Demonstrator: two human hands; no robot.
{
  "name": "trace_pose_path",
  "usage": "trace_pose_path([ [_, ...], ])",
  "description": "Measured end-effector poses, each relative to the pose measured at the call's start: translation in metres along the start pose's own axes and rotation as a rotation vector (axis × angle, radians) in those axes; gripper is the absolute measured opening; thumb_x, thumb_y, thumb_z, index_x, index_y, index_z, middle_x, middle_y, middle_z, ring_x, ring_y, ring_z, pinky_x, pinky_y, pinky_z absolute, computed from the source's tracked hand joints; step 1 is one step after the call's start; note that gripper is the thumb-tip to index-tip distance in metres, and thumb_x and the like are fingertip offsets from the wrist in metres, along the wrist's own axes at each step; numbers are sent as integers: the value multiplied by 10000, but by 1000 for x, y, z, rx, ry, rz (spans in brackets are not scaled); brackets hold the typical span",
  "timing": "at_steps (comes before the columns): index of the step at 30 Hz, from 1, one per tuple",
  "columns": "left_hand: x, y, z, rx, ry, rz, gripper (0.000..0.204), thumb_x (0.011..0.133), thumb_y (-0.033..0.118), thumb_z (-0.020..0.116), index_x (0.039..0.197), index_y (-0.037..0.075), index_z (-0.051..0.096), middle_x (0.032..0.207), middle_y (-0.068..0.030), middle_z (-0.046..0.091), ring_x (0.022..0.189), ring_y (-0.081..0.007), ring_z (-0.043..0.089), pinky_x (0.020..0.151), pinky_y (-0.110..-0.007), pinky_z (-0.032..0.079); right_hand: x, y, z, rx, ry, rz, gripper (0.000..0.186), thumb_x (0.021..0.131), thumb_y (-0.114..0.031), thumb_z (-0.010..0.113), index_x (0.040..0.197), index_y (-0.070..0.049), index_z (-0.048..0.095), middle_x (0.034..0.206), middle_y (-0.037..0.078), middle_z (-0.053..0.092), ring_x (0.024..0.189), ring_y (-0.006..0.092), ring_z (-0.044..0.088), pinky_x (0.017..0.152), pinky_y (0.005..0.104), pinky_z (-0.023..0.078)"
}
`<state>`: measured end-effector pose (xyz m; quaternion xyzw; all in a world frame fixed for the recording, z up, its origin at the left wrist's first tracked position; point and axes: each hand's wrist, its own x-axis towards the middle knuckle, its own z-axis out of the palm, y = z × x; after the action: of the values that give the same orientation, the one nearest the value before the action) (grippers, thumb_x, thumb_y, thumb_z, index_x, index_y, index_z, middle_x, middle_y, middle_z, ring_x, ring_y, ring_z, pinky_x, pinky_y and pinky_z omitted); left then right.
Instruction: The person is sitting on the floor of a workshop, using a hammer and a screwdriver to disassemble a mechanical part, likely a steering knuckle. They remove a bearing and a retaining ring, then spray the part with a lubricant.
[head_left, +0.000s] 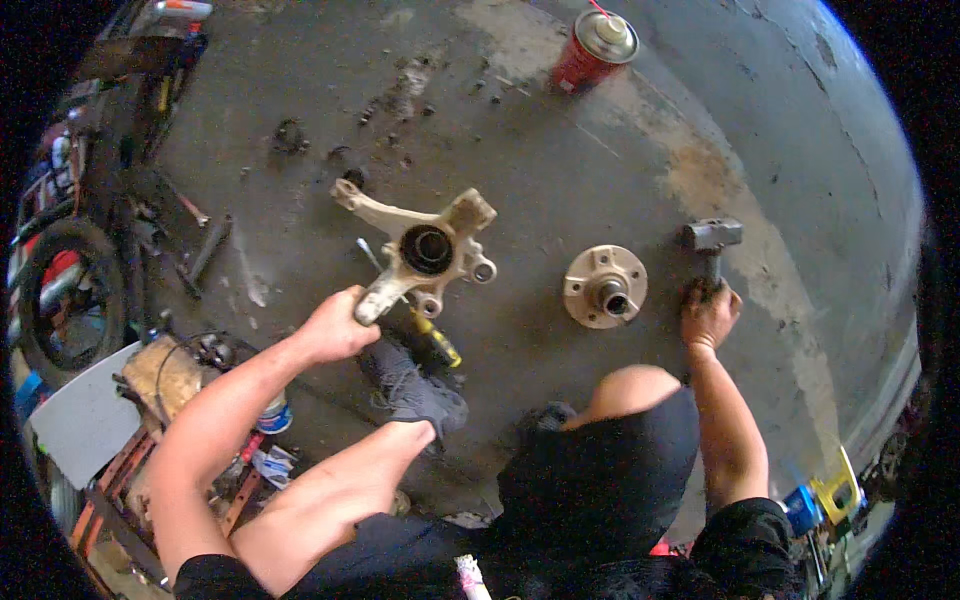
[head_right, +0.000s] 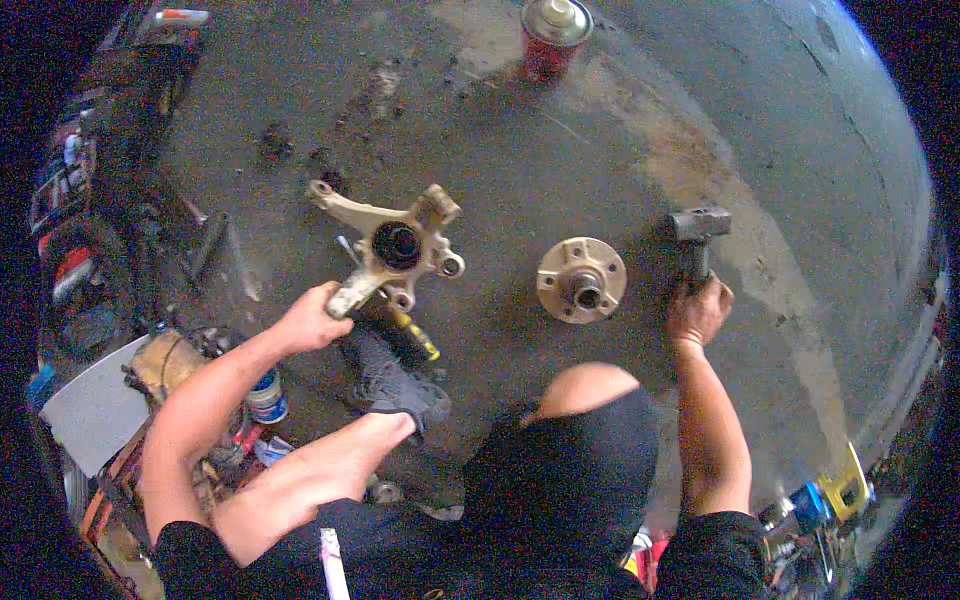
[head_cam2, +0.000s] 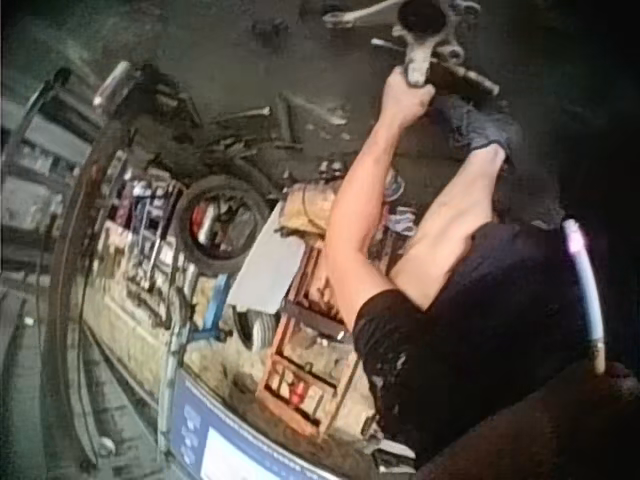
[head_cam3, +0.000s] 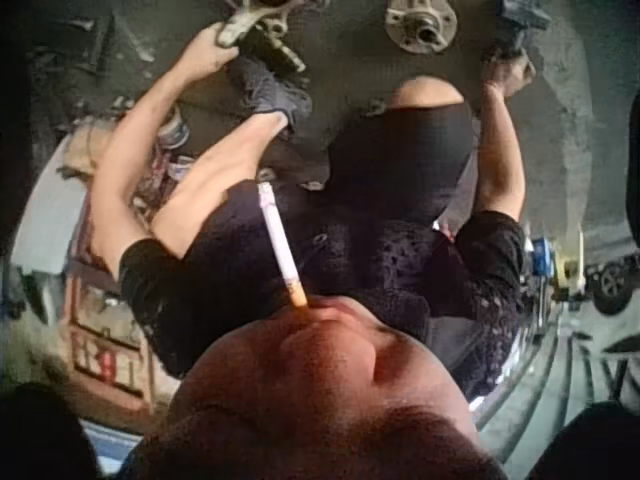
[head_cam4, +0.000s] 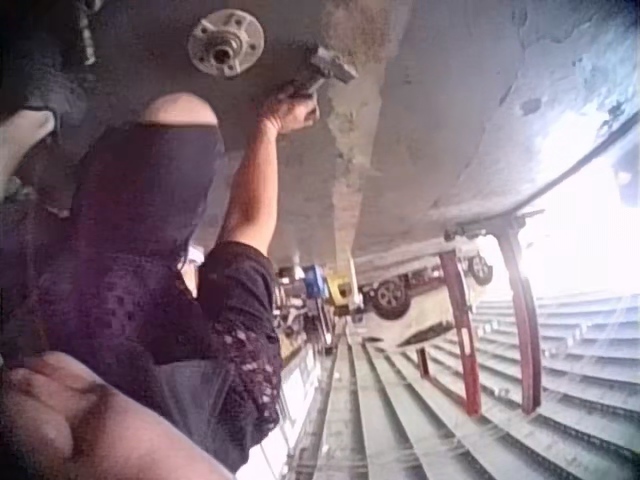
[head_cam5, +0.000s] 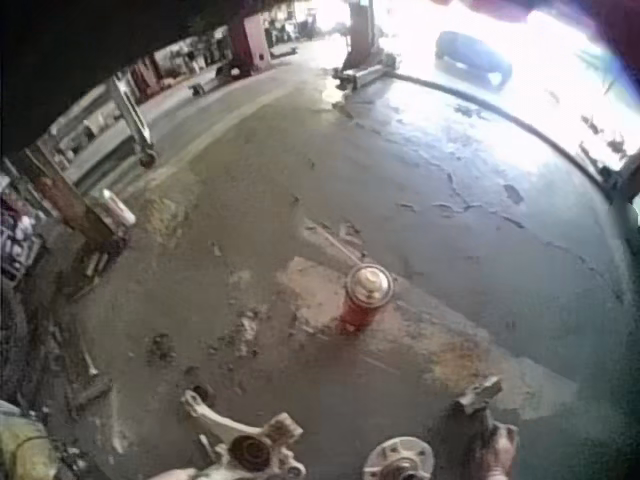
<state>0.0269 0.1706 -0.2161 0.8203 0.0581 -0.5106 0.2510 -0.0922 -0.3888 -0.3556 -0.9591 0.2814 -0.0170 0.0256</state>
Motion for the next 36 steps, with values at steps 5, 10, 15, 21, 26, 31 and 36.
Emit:
trace_pose_path([
  [5, -3, 8, 6, 175, 191, 50, 439, 715, 172, 691, 1072, -50, 566, 965, -257, 657, 917, -422, 637, 824, -447, 510, 3, -1, -6, -20, -125, 95, 447, 824, -292, 682, 1216, -109, 570, 1165, 135, 604, 1155, 326, 504, 974, 445, 423],
  [10, -13, 35, 14, 513, 384, 141, 539, 732, 109, 692, 1225, 9, 499, 1121, -198, 551, 1110, -383, 529, 951, -455, 458, 6, -6, -11, 13, -139, 132, 464, 823, -296, 688, 1237, -129, 559, 1192, 131, 573, 1150, 348, 502, 970, 454, 426],
  [15, -16, 43, 21, 508, 367, 22, 552, 743, 139, 728, 1210, -19, 480, 1158, -222, 536, 1136, -411, 538, 938, -467, 481, 5, -14, -19, 65, -173, 179, 478, 821, -301, 710, 1244, -139, 558, 1217, 135, 552, 1148, 367, 501, 970, 465, 428],
  [21, -30, 47, 20, 602, 394, 11, 553, 782, 244, 736, 1206, -7, 486, 1195, -211, 542, 1136, -375, 538, 953, -454, 476, 5, -6, -16, 51, -175, 181, 471, 827, -310, 714, 1241, -136, 572, 1234, 135, 548, 1154, 364, 503, 975, 462, 430],
  [26, -16, 33, 19, 464, 359, -16, 534, 755, 224, 739, 1171, -24, 514, 1077, -242, 636, 1020, -397, 632, 884, -469, 504, 3, -14, -21, 63, -167, 184, 464, 834, -329, 707, 1243, -154, 574, 1232, 133, 546, 1138, 367, 514, 968, 463, 435],
  [31, -8, 27, 19, 242, 332, 3, 529, 752, 251, 766, 1122, -36, 520, 1061, -251, 655, 1025, -403, 634, 877, -455, 509, 0, -17, -29, 61, -123, 188, 430, 875, -399, 638, 1206, -128, 591, 1191, 157, 563, 1128, 372, 519, 953, 466, 431],
  [36, 0, 16, 19, 223, 356, 51, 537, 767, 310, 774, 1113, -37, 556, 1033, -248, 670, 997, -379, 656, 856, -445, 515, 5, -6, -18, 21, -175, 102, 474, 876, -377, 643, 1252, -107, 539, 1271, 148, 540, 1186, 364, 486, 974, 475, 420],
])
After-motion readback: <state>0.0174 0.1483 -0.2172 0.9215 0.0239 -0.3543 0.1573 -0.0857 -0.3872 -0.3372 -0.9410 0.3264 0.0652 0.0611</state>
